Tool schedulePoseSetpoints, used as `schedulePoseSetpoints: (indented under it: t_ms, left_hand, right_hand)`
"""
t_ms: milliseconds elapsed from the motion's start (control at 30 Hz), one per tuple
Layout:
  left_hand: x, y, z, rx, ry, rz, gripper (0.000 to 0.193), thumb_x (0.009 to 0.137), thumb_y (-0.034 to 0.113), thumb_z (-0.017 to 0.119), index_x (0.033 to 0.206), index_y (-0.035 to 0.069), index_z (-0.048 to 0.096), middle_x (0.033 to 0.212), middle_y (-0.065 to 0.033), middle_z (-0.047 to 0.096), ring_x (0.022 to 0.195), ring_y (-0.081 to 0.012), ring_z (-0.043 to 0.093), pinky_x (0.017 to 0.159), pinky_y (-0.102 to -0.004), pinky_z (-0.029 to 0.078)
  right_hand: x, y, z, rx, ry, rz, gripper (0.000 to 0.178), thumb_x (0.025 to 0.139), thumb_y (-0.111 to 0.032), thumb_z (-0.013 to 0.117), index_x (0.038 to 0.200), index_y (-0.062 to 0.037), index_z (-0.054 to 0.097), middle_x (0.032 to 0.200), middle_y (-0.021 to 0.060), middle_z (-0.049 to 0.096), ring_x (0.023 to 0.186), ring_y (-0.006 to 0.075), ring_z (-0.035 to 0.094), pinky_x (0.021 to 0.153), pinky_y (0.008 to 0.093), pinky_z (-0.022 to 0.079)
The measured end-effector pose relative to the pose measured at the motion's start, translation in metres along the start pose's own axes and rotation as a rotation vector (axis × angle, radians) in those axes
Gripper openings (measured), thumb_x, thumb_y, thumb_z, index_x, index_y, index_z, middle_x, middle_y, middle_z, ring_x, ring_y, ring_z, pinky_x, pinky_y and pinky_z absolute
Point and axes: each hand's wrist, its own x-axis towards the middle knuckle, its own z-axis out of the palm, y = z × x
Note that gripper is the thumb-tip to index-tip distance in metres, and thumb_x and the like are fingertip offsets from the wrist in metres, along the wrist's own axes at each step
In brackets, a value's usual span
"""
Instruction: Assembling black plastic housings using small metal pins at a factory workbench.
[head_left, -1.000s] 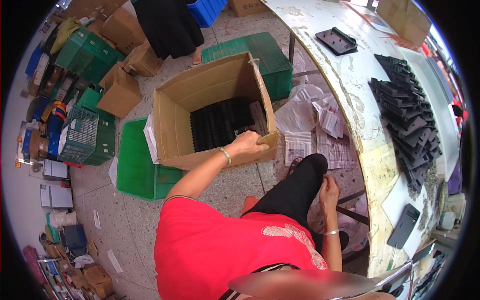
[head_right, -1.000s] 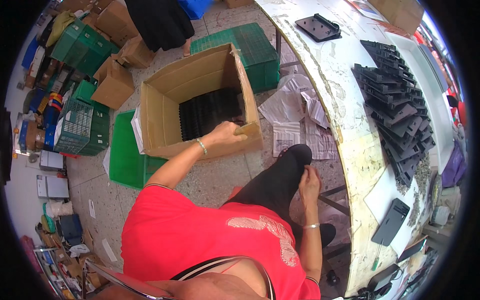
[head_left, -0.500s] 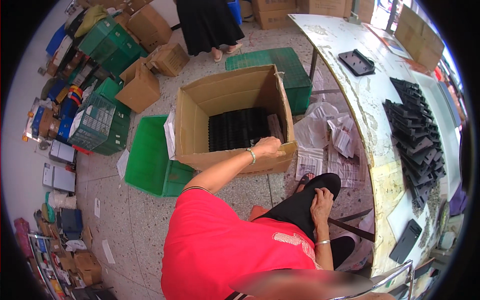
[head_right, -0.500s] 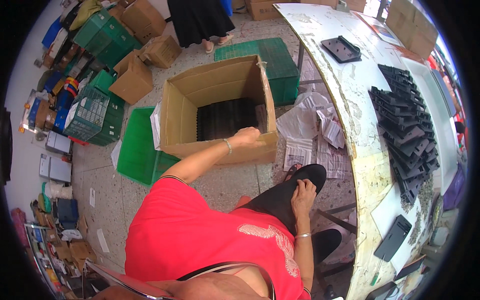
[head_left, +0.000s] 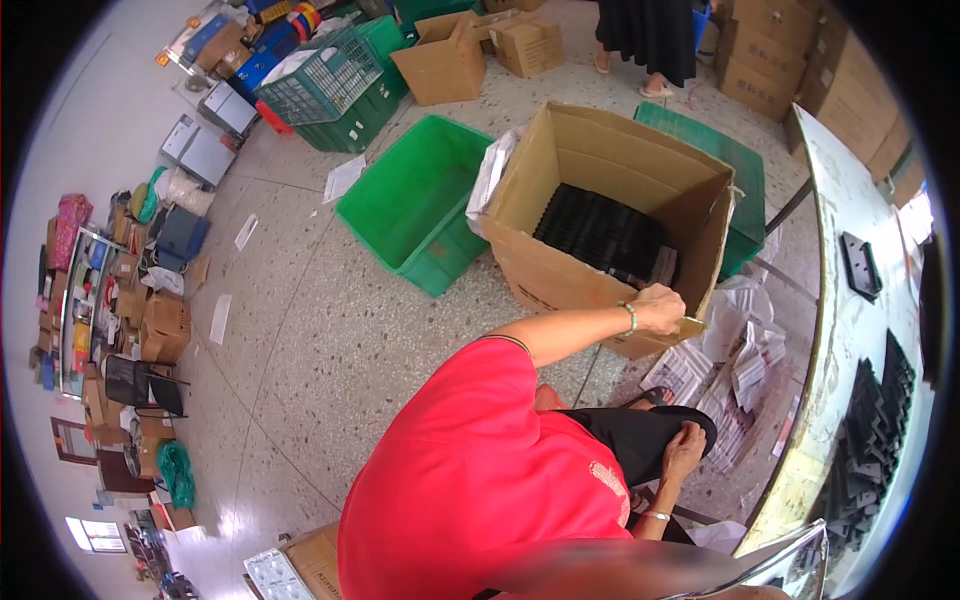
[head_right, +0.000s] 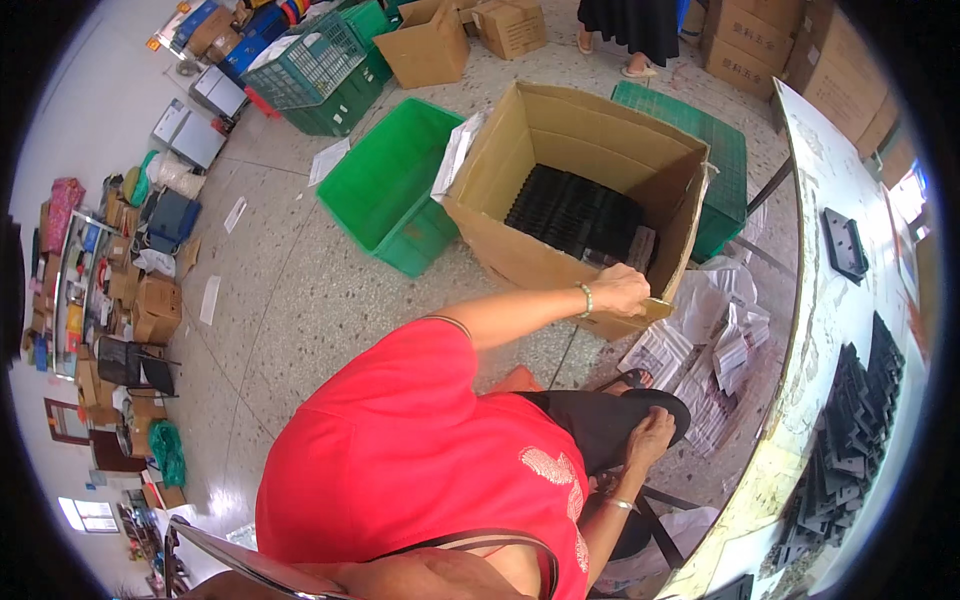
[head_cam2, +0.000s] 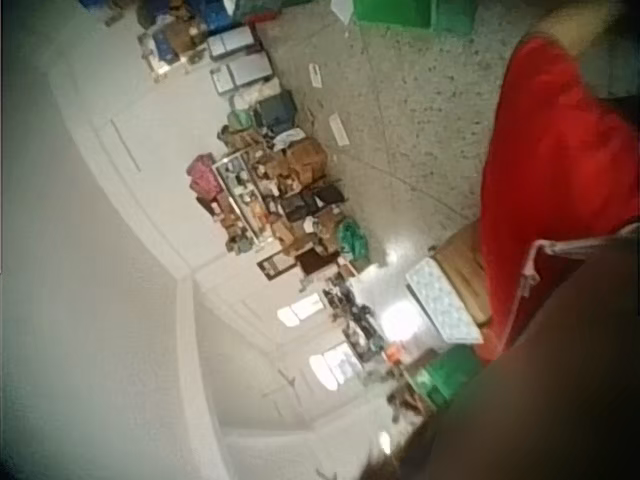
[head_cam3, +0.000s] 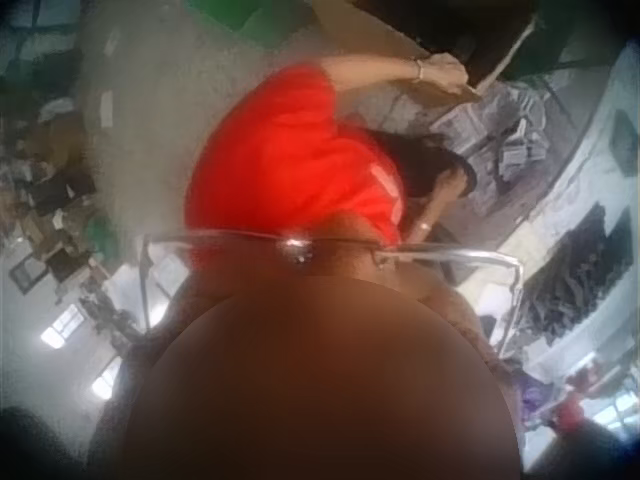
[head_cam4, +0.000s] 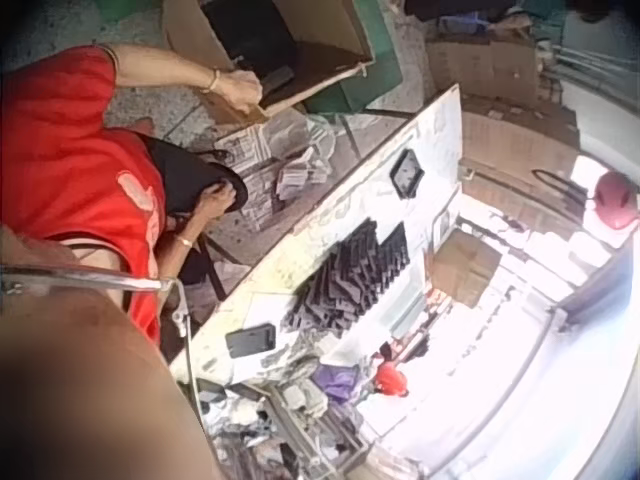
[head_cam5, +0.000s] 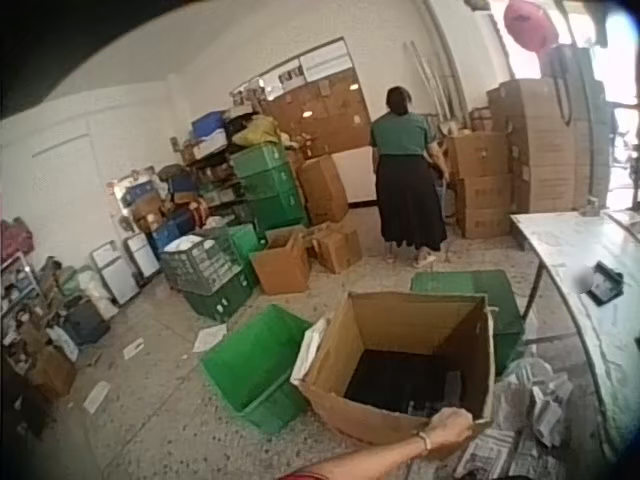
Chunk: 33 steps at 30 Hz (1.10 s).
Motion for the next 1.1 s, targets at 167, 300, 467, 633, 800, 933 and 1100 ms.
schedulePoseSetpoints:
  t_ms: [167, 300, 467, 633, 800, 933, 1100]
  left_hand:
    - [-0.001, 0.002, -0.008, 0.029, -0.01, 0.032, 0.028, 0.074, 0.033, 0.067, 0.081, 0.006, 0.072, 0.081, -0.0176, 0.069, 0.077, -0.0347, 0.068, 0.066, -0.0454, 0.054]
    - [-0.026, 0.002, -0.022, 0.083, 0.014, -0.016, 0.028, 0.08, 0.037, 0.067, 0.086, 0.01, 0.072, 0.082, -0.0153, 0.069, 0.08, -0.0339, 0.067, 0.069, -0.0455, 0.053]
    - [-0.011, 0.039, -0.017, 0.039, 0.08, -0.004, 0.028, 0.083, 0.033, 0.065, 0.083, 0.005, 0.069, 0.078, -0.0183, 0.068, 0.077, -0.0356, 0.067, 0.067, -0.046, 0.052]
    - [-0.006, 0.045, 0.011, -0.135, 0.333, -0.063, 0.029, 0.082, 0.023, 0.065, 0.097, -0.002, 0.065, 0.099, -0.0194, 0.066, 0.091, -0.037, 0.064, 0.08, -0.0446, 0.05]
    - [-0.009, 0.067, 0.016, 0.012, 0.35, -0.119, 0.026, 0.08, 0.019, 0.066, 0.098, -0.001, 0.066, 0.096, -0.0208, 0.064, 0.086, -0.0387, 0.062, 0.079, -0.0479, 0.049]
    - [0.0, 0.101, -0.018, 0.075, 0.405, 0.231, 0.016, 0.081, 0.015, 0.066, 0.088, 0.001, 0.067, 0.09, -0.0185, 0.064, 0.081, -0.0368, 0.062, 0.075, -0.047, 0.049]
    - [0.04, 0.2, -0.073, -0.391, 0.502, 0.574, 0.002, 0.08, 0.0, 0.064, 0.082, 0.001, 0.065, 0.076, -0.0126, 0.062, 0.074, -0.0314, 0.061, 0.066, -0.0391, 0.048]
  right_hand:
    - [0.01, -0.013, 0.006, 0.023, 0.005, -0.054, 0.015, 0.081, -0.006, 0.057, 0.094, -0.0057, 0.064, 0.089, 0.0169, 0.063, 0.086, 0.0362, 0.06, 0.077, 0.0457, 0.048]
    - [-0.002, -0.04, -0.004, 0.199, -0.013, -0.034, 0.01, 0.083, -0.011, 0.061, 0.091, -0.0063, 0.064, 0.086, 0.0153, 0.06, 0.082, 0.0361, 0.061, 0.073, 0.0447, 0.05]
    - [-0.045, -0.04, -0.098, 0.347, -0.024, 0.073, 0.012, 0.086, -0.014, 0.061, 0.092, -0.0044, 0.066, 0.083, 0.0165, 0.066, 0.079, 0.0364, 0.065, 0.07, 0.044, 0.052]
    - [-0.073, -0.064, -0.206, 0.449, 0.064, 0.175, 0.009, 0.087, -0.012, 0.061, 0.091, -0.0053, 0.065, 0.081, 0.0154, 0.067, 0.074, 0.0364, 0.065, 0.066, 0.0427, 0.052]
    - [-0.094, -0.076, -0.272, 0.387, 0.365, 0.364, 0.004, 0.086, -0.005, 0.061, 0.084, -0.0016, 0.063, 0.074, 0.0163, 0.064, 0.066, 0.0319, 0.065, 0.06, 0.0372, 0.051]
    - [-0.122, -0.048, -0.293, 0.116, 0.772, 0.42, 0.005, 0.087, -0.003, 0.061, 0.085, 0.0011, 0.062, 0.067, 0.0133, 0.058, 0.056, 0.0184, 0.056, 0.054, 0.0298, 0.043]
    - [-0.14, -0.003, -0.288, 0.138, 0.863, 0.617, 0.009, 0.092, -0.005, 0.058, 0.086, 0.0017, 0.06, 0.066, 0.0043, 0.052, 0.057, 0.0079, 0.045, 0.053, 0.0246, 0.037]
